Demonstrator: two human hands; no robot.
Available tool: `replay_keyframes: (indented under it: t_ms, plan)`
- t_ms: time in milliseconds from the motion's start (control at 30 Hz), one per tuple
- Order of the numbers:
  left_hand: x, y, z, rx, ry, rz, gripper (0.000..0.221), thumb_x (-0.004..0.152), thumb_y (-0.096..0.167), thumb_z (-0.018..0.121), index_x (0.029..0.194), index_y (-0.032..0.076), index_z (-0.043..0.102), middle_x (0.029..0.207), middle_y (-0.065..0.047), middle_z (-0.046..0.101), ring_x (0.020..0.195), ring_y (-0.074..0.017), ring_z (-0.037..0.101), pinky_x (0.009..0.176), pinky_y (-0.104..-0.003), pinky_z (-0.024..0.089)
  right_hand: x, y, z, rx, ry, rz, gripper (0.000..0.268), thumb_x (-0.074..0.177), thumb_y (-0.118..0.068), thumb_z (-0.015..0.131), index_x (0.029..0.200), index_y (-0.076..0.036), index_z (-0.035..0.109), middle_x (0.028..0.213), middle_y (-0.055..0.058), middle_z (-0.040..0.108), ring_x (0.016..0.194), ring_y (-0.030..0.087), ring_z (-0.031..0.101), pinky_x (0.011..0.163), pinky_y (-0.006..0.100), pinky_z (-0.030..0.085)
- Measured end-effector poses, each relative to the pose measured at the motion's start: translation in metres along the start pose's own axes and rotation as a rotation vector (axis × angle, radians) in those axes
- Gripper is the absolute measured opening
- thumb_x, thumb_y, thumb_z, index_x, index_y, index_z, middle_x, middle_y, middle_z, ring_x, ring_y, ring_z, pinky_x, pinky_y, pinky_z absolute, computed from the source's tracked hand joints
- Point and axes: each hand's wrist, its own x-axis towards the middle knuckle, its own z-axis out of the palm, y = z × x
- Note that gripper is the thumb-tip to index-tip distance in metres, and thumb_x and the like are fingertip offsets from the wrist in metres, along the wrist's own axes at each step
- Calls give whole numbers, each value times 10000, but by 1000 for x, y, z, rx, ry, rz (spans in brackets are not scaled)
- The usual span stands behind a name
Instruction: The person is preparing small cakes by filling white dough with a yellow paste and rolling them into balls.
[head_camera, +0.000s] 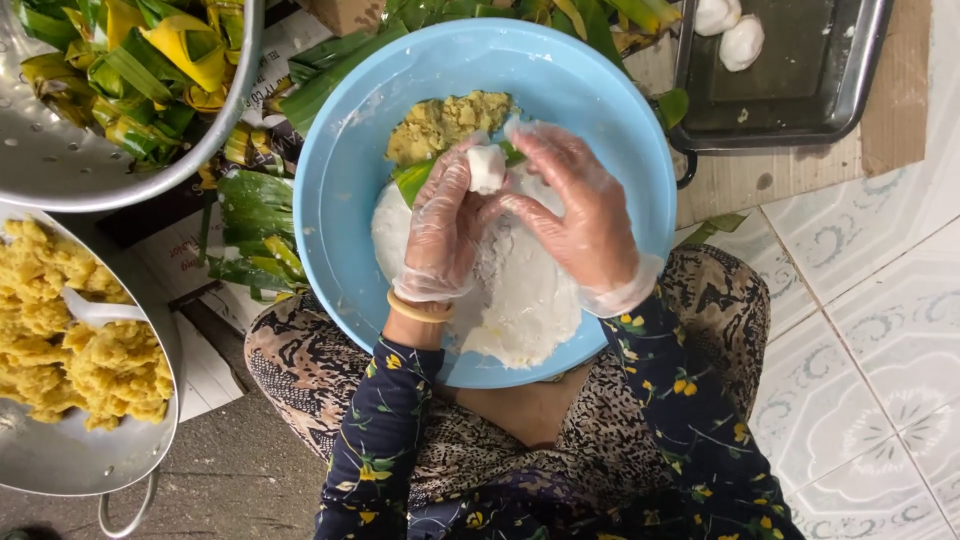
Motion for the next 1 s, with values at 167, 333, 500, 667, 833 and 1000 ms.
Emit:
replay_keyframes:
  t_ms: [167,333,500,667,833,1000]
  plan:
    - [2,-3,-2,-108,-166,-94,390,1002,272,644,1297,22,594,1134,-220,686,927,-307,745,785,-442,682,-8,14,15,-374,106,-149,240,990,-192,752,1228,-192,729,1130,0,671,873,201,727,749,354,604]
    - [-1,-2,-6,-131,-179,-50,289,1001,153,638,1257,28,592,1092,-195,683,942,-301,739,785,-410,676,-1,-3,9,-66,95,-10,226,959,-69,768,1174,-137,749,1061,69,708,875,240,730,762,350,616]
    - [-14,11,15,-233,-258,-43,235,1051,152,552,1258,44,580,1033,-161,667,994,-286,713,828,-426,655,-4,-1,12,52,96,74,380,916,-57,838,1274,-117,722,1094,103,696,877,222,730,735,341,627]
    - [-19,1,13,140,-192,-9,390,1058,313,557,1371,81,579,1345,-168,622,1135,-250,655,938,-399,600,-1,-14,11,-4,178,53,138,924,7,796,1047,-51,772,1005,124,705,853,296,747,688,369,628]
    - [2,-7,-9,46,-130,42,337,998,124,635,1311,2,615,1199,-233,684,1011,-340,734,803,-337,675,6,-18,2,121,173,172,180,917,34,806,1072,-47,764,1016,149,717,851,256,739,735,334,638]
    - [-7,2,6,-38,-162,19,325,982,37,620,1296,-48,620,1219,-274,681,1063,-368,722,850,-353,667,0,-6,4,61,149,238,177,889,-22,847,1046,-50,769,988,122,734,822,218,752,701,300,624]
